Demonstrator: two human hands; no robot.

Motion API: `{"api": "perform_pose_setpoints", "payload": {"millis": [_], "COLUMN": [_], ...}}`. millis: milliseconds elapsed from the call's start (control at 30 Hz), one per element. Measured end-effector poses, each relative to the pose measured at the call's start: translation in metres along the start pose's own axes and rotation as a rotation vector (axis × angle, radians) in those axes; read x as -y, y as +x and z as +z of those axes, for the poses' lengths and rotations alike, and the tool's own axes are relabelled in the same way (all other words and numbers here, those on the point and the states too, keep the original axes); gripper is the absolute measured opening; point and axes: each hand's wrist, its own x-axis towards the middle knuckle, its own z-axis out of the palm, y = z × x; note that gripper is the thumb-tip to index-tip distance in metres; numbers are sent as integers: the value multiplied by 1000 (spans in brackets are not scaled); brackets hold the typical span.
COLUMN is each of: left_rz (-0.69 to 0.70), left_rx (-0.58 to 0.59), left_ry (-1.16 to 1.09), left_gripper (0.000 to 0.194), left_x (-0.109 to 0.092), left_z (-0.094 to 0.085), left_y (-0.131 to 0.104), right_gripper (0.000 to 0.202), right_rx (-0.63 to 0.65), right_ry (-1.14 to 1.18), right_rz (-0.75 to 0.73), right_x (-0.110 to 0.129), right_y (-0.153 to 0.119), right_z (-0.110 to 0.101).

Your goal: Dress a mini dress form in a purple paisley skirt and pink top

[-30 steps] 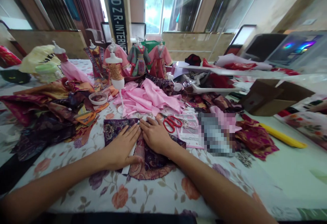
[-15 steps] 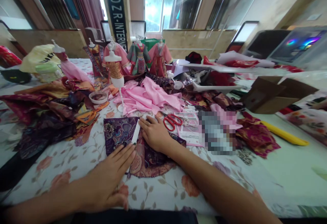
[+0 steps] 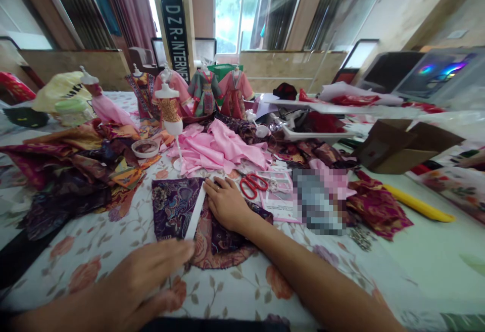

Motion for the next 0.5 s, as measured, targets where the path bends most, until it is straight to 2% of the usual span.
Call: {"api": "perform_pose_setpoints", "payload": {"millis": [100, 167, 233, 300, 367, 500], "left_rz": [-225, -338, -385, -396, -388, -347], "left_rx": [17, 45, 69, 72, 80, 137], "left_ry": [91, 128, 144, 172, 197, 191], "left_gripper": [69, 81, 86, 87, 89, 92], "left_x": [21, 39, 53, 60, 60, 50], "left_z": [-1, 9, 22, 34, 38, 33], "left_y": [47, 79, 99, 105, 98, 78], "right_gripper": [46, 48, 50, 51, 49, 45], "right_rx": [-14, -3, 12, 13, 1, -11], "right_ry": [0, 4, 12, 14, 3, -23], "right_rz": [-8, -12, -20, -30, -29, -16], "right_x": [-1, -2, -3, -3, -3, -1], "right_y": [0, 0, -1, -1, -1, 0], "right_z": [1, 1, 1, 1, 0, 0]}}
